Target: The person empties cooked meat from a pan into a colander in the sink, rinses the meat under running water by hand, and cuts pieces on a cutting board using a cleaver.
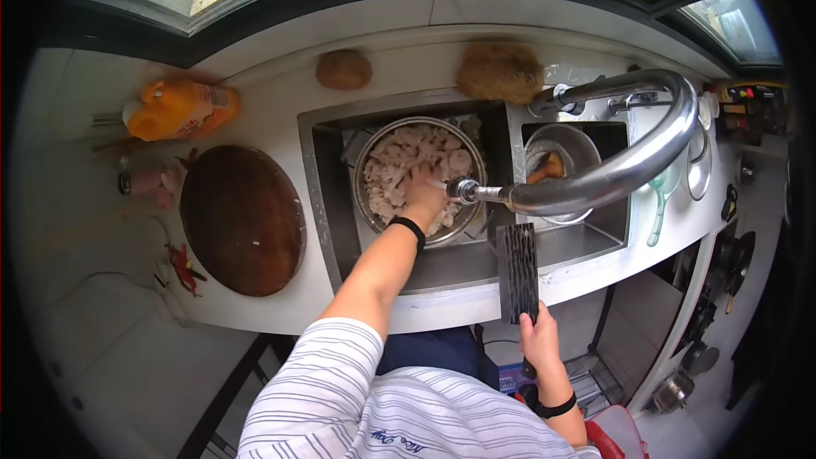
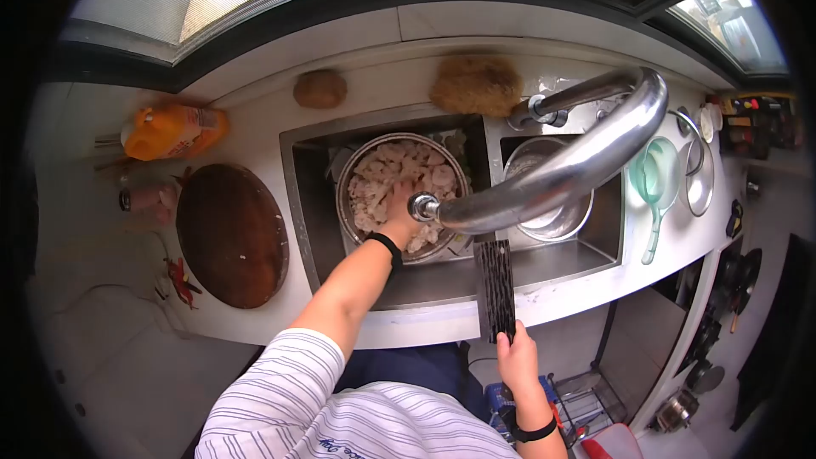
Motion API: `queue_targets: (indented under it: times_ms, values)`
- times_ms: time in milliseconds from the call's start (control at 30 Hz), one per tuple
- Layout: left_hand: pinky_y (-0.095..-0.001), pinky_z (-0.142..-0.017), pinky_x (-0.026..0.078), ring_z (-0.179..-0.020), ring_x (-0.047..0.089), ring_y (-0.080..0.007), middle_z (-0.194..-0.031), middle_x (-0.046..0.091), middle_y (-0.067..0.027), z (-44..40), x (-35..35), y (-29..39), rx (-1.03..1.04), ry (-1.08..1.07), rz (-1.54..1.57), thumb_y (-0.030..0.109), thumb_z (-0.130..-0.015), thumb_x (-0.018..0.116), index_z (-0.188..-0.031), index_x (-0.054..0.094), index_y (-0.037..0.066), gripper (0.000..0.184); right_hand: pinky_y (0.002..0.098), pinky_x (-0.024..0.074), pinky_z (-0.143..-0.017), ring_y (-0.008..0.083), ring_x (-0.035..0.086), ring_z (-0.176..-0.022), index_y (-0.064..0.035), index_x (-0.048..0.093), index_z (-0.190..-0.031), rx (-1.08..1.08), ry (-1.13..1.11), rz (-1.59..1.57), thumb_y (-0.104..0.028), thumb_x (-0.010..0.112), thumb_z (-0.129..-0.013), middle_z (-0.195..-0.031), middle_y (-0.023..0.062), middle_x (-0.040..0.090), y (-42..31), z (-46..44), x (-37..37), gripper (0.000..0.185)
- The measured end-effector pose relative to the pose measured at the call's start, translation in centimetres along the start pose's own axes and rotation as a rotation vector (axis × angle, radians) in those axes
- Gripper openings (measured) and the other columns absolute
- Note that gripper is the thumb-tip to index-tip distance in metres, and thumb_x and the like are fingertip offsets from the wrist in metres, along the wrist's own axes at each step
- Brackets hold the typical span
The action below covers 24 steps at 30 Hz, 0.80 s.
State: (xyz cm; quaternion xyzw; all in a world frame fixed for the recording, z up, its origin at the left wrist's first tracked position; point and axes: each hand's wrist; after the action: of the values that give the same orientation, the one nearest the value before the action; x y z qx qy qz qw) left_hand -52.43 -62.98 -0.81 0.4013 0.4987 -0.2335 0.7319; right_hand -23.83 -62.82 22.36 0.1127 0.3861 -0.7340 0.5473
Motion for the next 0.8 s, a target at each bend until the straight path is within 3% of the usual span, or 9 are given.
queue_targets:
  times_ms: [33,133,300,400,500,567,633,700,800]
  values:
    - [-0.0424,-0.087,0.044,-0.102,0.054,-0.0337,-0.109,0.056,-0.0149,-0.4,0.8,-0.2,-0.004,0.007,0.01,0.023,-0.068,0.066,-0.106,0.06,0.015,0.039,0.0473,0.0445,-0.06,0.0446,0.057,-0.07,0.001,0.051,-0.095,-0.005,0.005,0.011,-0.009,0.055,-0.082,-0.07,0.0253,0.058,-0.4,-0.1,0.0,0.017]
    - [-0.0377,-0.082,0.048,-0.097,0.059,-0.0314,-0.104,0.061,-0.0175,-1.8,1.3,-1.4,-0.106,-0.567,0.158,0.036,-0.061,0.07,-0.102,0.062,0.013,0.048,0.0474,0.0442,-0.06,0.0457,0.056,-0.072,0.0007,0.051,-0.095,0.041,-0.029,-0.017,-0.008,0.055,-0.082,-0.072,0.0261,0.058,0.3,0.2,0.3,0.016]
    - [-0.0388,-0.077,0.049,-0.087,0.062,-0.0316,-0.096,0.064,-0.0181,-3.2,0.2,-6.2,0.113,-0.615,0.275,0.037,-0.064,0.07,-0.092,0.066,0.006,0.042,0.048,0.044,-0.061,0.046,0.056,-0.074,0.0004,0.051,-0.094,0.013,-0.027,-0.027,-0.009,0.054,-0.081,-0.074,0.0263,0.058,0.4,0.3,0.3,0.016]
    - [-0.033,-0.069,0.05,-0.079,0.063,-0.0196,-0.087,0.066,-0.0114,-3.4,-5.3,-6.2,-0.157,-0.859,0.966,0.037,-0.081,0.061,-0.094,0.064,0.002,0.038,0.0483,0.0438,-0.061,0.0458,0.056,-0.075,0.0001,0.051,-0.093,-0.008,-0.028,-0.033,-0.01,0.054,-0.081,-0.074,0.0261,0.058,-0.2,0.0,0.2,0.016]
    - [-0.0326,-0.061,0.052,-0.081,0.062,-0.0193,-0.096,0.064,-0.0064,-2.6,-7.7,-5.3,-0.525,-0.909,1.353,0.03,-0.088,0.056,-0.105,0.06,0.007,0.029,0.0485,0.0437,-0.062,0.0459,0.056,-0.075,-0.0002,0.05,-0.092,-0.022,-0.025,-0.046,-0.01,0.055,-0.081,-0.074,0.026,0.058,-1.2,-0.1,0.0,0.015]
    - [-0.0329,-0.066,0.052,-0.086,0.061,-0.0198,-0.1,0.063,-0.0066,-2.2,-5.9,-5.9,-0.537,-0.87,1.476,0.03,-0.09,0.053,-0.11,0.057,0.008,0.03,0.0485,0.0437,-0.062,0.0459,0.056,-0.075,-0.0003,0.05,-0.092,-0.025,-0.025,-0.06,-0.01,0.055,-0.081,-0.074,0.026,0.058,-1.1,0.1,0.0,0.015]
    - [-0.0333,-0.072,0.052,-0.092,0.06,-0.0202,-0.104,0.061,-0.0069,-1.9,-4.6,-6.2,-0.548,-0.822,1.604,0.03,-0.092,0.05,-0.115,0.054,0.009,0.032,0.032,0.0406,-0.037,0.0181,0.052,-0.036,0.0003,0.049,-0.093,-0.2,0.017,0.012,-0.005,0.05,-0.084,-0.048,0.0088,0.051,-0.4,-0.1,0.2,0.01]
    - [-0.0343,-0.079,0.05,-0.099,0.058,-0.0218,-0.111,0.058,-0.008,-1.4,-4.3,-6.1,-0.744,-0.779,1.731,0.017,-0.091,0.049,-0.12,0.05,0.01,0.03,0.0321,0.0408,-0.038,0.0183,0.052,-0.037,0.0003,0.049,-0.092,-0.197,0.023,0.024,-0.005,0.05,-0.084,-0.048,0.0089,0.051,-0.4,0.0,0.2,0.01]
    - [-0.0328,-0.08,0.05,-0.096,0.058,-0.0224,-0.115,0.053,-0.0084,-0.4,-6.0,-5.5,-0.67,-0.765,1.804,0.002,-0.085,0.05,-0.121,0.048,0.008,0.036,0.0324,0.0412,-0.038,0.019,0.053,-0.037,0.0003,0.049,-0.092,-0.208,0.035,0.036,-0.006,0.05,-0.084,-0.049,0.0094,0.052,-0.1,0.1,0.3,0.01]
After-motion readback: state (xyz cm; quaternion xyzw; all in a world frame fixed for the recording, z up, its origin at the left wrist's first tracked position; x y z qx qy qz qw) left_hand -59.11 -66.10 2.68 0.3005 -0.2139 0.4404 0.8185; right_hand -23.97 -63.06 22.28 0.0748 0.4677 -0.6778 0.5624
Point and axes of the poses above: each hand's wrist, its own z-axis away from the middle knuckle, its own x-axis out of the palm, y = z × x
